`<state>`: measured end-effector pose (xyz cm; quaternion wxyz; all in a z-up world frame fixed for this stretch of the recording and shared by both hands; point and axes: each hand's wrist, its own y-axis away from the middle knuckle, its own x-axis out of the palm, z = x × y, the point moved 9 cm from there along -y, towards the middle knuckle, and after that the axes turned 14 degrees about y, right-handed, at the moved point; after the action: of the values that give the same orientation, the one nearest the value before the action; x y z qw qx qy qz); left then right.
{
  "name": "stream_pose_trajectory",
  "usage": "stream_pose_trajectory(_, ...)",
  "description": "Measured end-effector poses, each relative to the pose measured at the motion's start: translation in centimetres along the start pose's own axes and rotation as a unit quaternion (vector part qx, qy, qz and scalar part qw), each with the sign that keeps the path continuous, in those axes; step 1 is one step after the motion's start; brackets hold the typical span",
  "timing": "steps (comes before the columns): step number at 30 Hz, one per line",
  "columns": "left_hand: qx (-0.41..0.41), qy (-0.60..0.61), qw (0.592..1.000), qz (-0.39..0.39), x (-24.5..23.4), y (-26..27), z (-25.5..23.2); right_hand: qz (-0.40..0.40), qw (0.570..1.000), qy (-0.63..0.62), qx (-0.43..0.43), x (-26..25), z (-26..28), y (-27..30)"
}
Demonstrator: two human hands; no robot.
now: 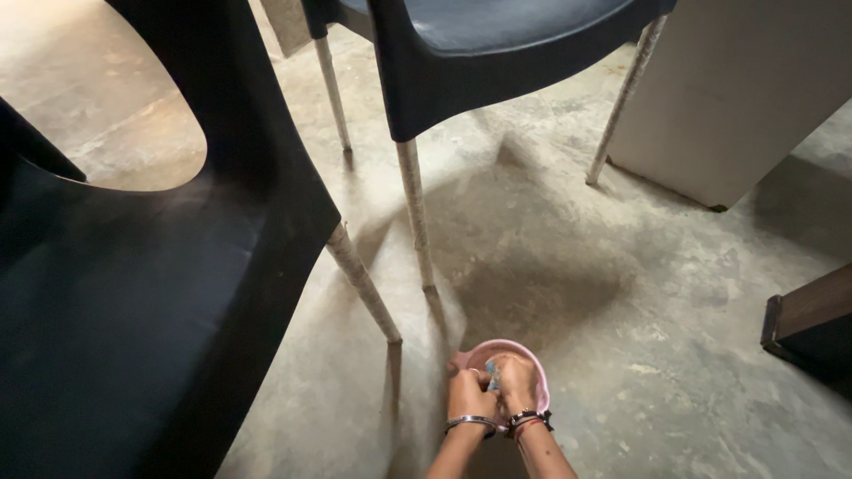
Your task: The person wipes a black plastic chair with a wet cloth, cleaning the seat, backrest, and legs. The person repeatedly dips the cloth into a pink bucket of water to re-wet it and continues wiping different parts of the chair.
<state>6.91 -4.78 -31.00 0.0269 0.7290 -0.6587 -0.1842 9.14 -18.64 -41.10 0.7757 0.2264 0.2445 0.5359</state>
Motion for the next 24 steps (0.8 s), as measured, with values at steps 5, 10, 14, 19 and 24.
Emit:
stream_pose_trajectory(5, 0.004, -0.021, 1.000, -0.013, -0.2, 0.2, 0.2, -0.018, 0.995, 0.101, -0.019, -0.6, 0.9, 0.1)
stream_pose_trajectory(10, -0.006, 0.028, 0.994, 0.107, 0.2, -0.3, -0.9, 0.081, 0.991, 0.077, 0.077, -0.3, 1.3, 0.6)
stream_pose_trajectory(14, -0.057, 0.000, 0.997, 0.059, -3.0, -1.3, -0.4, 0.167, 0.978, 0.121, 0.034, -0.2, 4.2, 1.9)
stream_pose_trajectory(19, -0.111, -0.209, 0.971, -0.017, -3.2, -1.7, 4.4, 0.274, 0.950, 0.149, -0.021, -1.0, 8.4, 4.4)
stream_pose_trajectory(24, -0.115, -0.068, 0.991, -0.029, 2.4, -3.2, 8.4, 0.325, 0.939, 0.117, -0.013, -4.5, 10.7, 5.8)
